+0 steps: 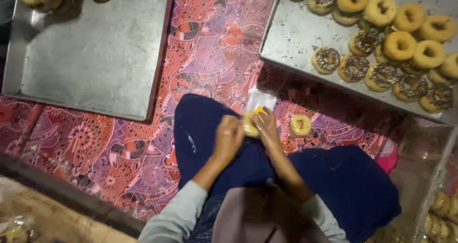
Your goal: The person sits on a patterned mat and repeatedly picks donuts from metal trays, places them into small clear plastic bags, and sets the filled bags into a nearby crate. The person handles both plain and chocolate-sprinkled donuts throughout the clip.
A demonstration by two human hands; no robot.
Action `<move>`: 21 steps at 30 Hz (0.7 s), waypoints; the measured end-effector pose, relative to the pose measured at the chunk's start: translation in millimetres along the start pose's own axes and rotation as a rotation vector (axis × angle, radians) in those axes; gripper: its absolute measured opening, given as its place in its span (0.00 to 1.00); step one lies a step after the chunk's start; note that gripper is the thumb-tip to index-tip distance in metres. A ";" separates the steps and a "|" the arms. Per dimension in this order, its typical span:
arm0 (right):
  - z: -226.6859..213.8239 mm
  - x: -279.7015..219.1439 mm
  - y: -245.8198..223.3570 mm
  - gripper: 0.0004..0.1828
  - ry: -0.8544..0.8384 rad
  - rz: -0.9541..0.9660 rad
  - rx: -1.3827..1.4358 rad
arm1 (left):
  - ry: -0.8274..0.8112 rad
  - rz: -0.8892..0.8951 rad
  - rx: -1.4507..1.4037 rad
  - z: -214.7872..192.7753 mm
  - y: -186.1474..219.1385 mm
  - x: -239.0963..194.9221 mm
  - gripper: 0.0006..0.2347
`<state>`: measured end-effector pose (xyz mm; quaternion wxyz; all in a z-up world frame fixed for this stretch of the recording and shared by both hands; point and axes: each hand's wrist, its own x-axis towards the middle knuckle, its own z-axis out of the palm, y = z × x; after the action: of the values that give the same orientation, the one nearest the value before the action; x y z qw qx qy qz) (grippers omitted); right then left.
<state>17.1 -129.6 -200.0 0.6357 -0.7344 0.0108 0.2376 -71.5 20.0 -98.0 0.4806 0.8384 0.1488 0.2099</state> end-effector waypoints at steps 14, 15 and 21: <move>-123.2 37.8 2.8 0.30 0.401 -0.197 -0.802 | -0.428 -0.055 0.484 143.5 -82.2 76.6 0.06; -114.1 53.7 -1.8 0.30 0.396 -0.358 -0.787 | -0.403 0.005 0.479 142.0 -76.7 79.9 0.05; -67.9 82.3 -37.6 0.18 0.018 -0.114 -0.652 | -0.032 0.254 0.018 110.2 -21.0 72.3 0.19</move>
<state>124.8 -162.5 -189.6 0.3795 -0.9006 -0.1012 0.1861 44.8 -19.0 -150.7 0.4449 0.8580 0.0355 0.2542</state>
